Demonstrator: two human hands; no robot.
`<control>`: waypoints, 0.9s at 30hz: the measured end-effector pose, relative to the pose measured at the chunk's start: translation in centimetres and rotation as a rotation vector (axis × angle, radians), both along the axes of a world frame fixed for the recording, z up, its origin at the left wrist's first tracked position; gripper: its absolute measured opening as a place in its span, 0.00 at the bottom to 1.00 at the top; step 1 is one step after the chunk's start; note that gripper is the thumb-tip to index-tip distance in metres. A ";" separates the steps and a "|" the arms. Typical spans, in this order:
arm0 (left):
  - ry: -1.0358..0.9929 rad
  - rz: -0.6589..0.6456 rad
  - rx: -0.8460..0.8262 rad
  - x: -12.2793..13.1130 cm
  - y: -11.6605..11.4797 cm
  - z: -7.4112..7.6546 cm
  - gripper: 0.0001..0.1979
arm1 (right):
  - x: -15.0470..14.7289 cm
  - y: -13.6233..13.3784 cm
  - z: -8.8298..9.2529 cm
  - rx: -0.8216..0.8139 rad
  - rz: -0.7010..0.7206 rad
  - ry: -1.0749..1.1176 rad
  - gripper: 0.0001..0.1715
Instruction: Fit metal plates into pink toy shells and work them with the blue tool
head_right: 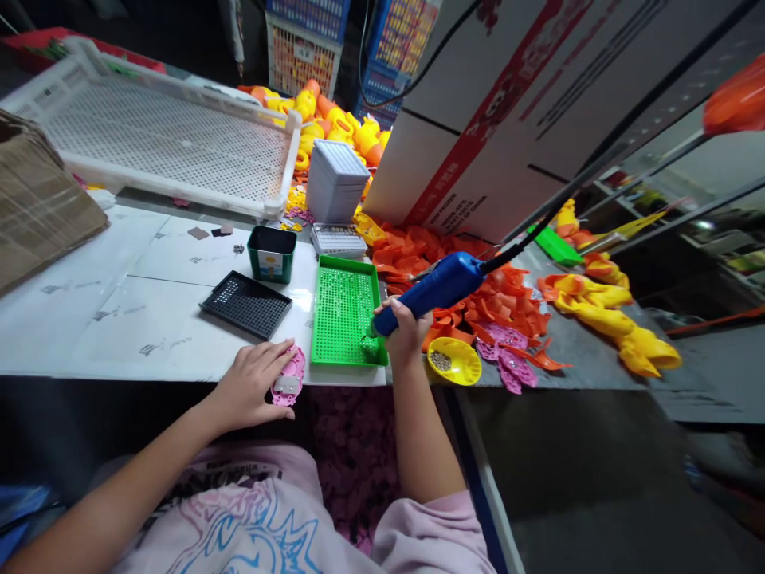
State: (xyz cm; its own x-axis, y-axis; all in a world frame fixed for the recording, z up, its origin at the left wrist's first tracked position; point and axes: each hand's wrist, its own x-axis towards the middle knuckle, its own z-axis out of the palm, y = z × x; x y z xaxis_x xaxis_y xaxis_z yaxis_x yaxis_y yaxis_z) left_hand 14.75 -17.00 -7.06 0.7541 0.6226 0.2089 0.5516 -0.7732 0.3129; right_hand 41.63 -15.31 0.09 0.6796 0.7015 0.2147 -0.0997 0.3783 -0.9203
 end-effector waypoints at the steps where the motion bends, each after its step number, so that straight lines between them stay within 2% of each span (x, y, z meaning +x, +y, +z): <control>1: -0.007 -0.001 -0.001 0.0 0.0 -0.1 0.49 | 0.0 -0.1 0.3 0.007 -0.002 -0.001 0.09; 5: -0.026 -0.010 -0.019 -0.1 0.0 -0.2 0.48 | -0.6 -1.0 2.1 0.064 0.013 -0.036 0.10; 9: -0.063 -0.019 -0.047 -0.1 -0.1 -0.2 0.43 | -2.0 -1.3 3.4 0.083 0.076 -0.052 0.10; 13: -0.085 -0.011 -0.060 -0.1 -0.1 -0.2 0.42 | -2.4 -0.6 2.6 0.038 0.053 -0.091 0.09; 18: -0.056 -0.032 -0.080 0.0 -0.1 0.1 0.42 | -1.3 0.2 0.9 -0.015 -0.025 -0.094 0.10; 27: -0.044 -0.023 -0.116 0.2 0.0 0.0 0.41 | -0.3 0.4 0.0 -0.023 -0.050 -0.128 0.12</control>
State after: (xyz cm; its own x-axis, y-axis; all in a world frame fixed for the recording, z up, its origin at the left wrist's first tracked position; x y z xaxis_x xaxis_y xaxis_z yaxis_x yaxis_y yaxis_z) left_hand 14.91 -16.96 -7.07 0.7605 0.6269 0.1694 0.5177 -0.7427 0.4247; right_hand 41.38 -14.92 0.10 0.6821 0.6729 0.2863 0.0376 0.3588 -0.9327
